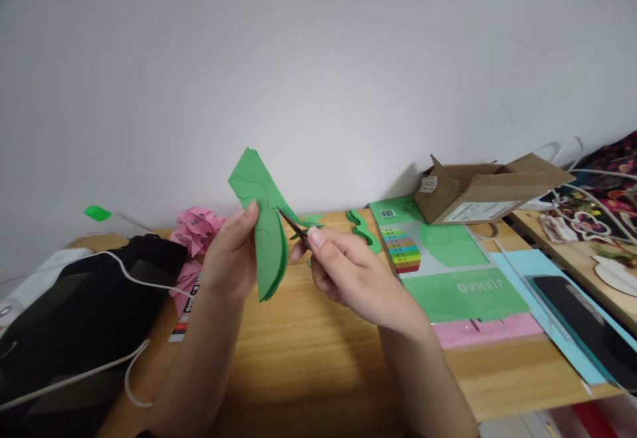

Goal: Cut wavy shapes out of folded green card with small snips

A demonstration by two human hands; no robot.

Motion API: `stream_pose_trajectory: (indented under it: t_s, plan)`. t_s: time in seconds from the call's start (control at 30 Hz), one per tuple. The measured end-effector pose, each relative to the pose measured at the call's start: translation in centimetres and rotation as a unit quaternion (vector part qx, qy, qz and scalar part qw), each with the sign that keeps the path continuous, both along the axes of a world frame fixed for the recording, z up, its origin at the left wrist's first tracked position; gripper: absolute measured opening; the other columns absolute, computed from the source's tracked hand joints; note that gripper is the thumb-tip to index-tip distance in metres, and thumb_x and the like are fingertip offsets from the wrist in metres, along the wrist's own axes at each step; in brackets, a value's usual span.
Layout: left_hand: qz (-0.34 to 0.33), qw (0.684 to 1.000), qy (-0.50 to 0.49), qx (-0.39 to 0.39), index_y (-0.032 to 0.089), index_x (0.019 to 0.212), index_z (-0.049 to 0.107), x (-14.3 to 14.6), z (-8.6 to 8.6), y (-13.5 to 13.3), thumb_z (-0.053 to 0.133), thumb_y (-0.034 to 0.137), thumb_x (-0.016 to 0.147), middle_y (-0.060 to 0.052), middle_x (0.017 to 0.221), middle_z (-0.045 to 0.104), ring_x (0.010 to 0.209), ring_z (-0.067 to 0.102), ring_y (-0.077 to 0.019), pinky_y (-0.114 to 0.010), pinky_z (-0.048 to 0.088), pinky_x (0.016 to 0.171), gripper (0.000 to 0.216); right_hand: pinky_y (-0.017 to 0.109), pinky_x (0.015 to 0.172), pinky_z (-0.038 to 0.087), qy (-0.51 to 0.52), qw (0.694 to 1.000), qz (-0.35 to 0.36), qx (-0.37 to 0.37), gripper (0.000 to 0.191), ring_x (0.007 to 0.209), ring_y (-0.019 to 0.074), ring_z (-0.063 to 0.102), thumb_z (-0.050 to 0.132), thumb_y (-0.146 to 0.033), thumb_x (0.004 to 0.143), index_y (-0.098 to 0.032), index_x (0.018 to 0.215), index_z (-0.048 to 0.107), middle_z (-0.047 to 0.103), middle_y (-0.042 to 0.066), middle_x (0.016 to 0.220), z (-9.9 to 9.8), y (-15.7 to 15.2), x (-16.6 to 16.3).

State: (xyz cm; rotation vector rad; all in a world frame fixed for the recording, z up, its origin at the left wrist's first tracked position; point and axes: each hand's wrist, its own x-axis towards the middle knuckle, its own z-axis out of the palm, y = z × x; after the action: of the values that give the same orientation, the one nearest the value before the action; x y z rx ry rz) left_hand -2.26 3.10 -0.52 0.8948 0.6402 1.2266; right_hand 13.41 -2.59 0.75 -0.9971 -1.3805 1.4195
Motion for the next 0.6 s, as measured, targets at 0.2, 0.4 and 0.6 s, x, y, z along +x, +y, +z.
stream_pose_trajectory:
  t_s: [0.2,0.4,0.6]
  plan:
    - [0.010,0.999,0.025,0.040,0.018,0.062,0.059,0.4,-0.2,-0.9,0.076,0.056,0.071,0.002,0.055,0.053,0.049,0.046,-0.0100,-0.024,0.037,0.047,0.043,0.022,0.034,0.018,0.020,0.999,0.023,-0.032,0.054,0.040,0.0074,0.026,0.041,-0.060,0.096,-0.022,0.058,0.041,0.032,-0.007,0.047,-0.3,-0.1,-0.5]
    - [0.050,0.993,0.039,0.104,0.019,0.057,0.055,0.8,-0.7,-1.4,0.068,0.053,0.082,0.003,0.052,0.052,0.048,0.049,-0.0102,-0.025,0.041,0.048,0.044,0.025,0.034,0.021,0.048,0.996,0.011,-0.070,0.050,0.037,0.0094,0.029,0.046,-0.061,0.094,-0.022,0.062,0.050,0.036,-0.005,0.044,-1.0,0.1,-0.7]
    - [0.091,0.980,0.091,0.152,0.019,0.058,0.055,0.7,-1.3,-1.5,0.062,0.051,0.088,0.003,0.051,0.055,0.049,0.052,-0.0106,-0.025,0.042,0.049,0.044,0.023,0.031,0.019,0.075,0.992,0.012,-0.103,0.057,0.034,0.0089,0.027,0.052,-0.070,0.085,-0.023,0.054,0.045,0.032,-0.006,0.041,-1.5,0.5,-0.7]
